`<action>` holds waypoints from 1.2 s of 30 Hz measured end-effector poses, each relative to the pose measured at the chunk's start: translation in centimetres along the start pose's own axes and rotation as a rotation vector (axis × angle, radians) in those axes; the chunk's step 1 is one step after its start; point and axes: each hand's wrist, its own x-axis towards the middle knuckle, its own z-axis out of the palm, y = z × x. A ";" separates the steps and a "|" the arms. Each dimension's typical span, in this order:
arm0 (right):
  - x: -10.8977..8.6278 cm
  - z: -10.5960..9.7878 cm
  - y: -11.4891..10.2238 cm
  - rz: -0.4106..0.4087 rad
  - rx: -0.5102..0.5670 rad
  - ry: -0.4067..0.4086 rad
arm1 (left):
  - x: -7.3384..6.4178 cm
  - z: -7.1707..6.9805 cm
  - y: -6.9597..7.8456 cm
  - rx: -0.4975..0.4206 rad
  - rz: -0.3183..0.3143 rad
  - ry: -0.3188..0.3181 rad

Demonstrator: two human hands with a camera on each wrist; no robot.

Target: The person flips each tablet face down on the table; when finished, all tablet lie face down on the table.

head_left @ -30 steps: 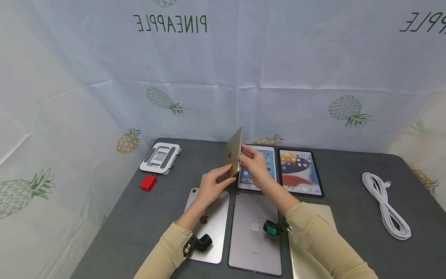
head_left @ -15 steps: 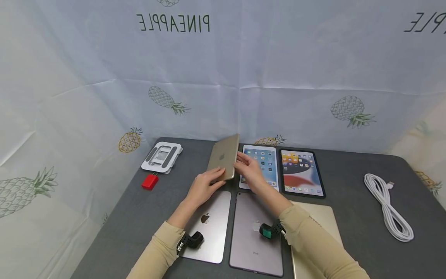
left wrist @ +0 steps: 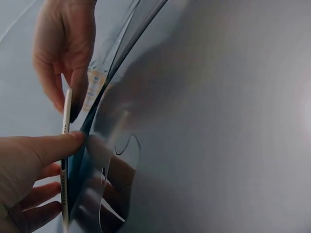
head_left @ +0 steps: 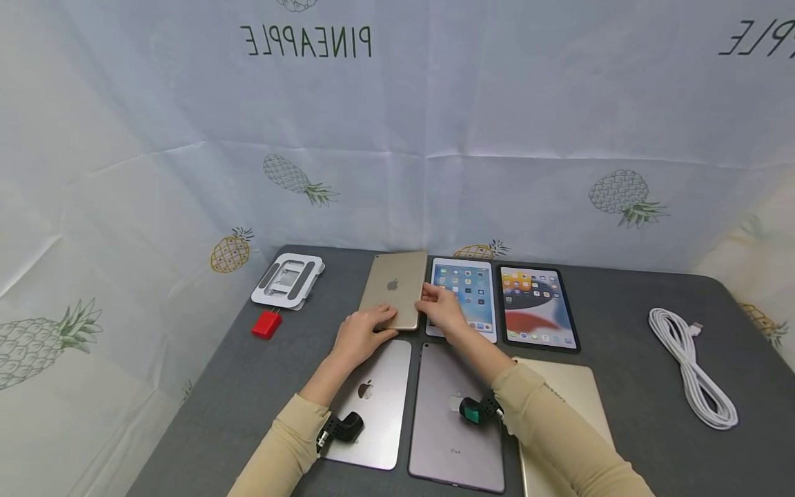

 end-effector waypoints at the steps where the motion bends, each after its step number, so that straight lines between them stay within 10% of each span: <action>1: 0.0 0.0 0.0 0.007 -0.011 -0.004 | 0.0 0.0 0.0 0.007 -0.006 -0.006; 36: -1.2 0.0 -0.8 0.061 -0.081 -0.181 | -0.5 0.1 -0.3 -0.021 -0.093 -0.048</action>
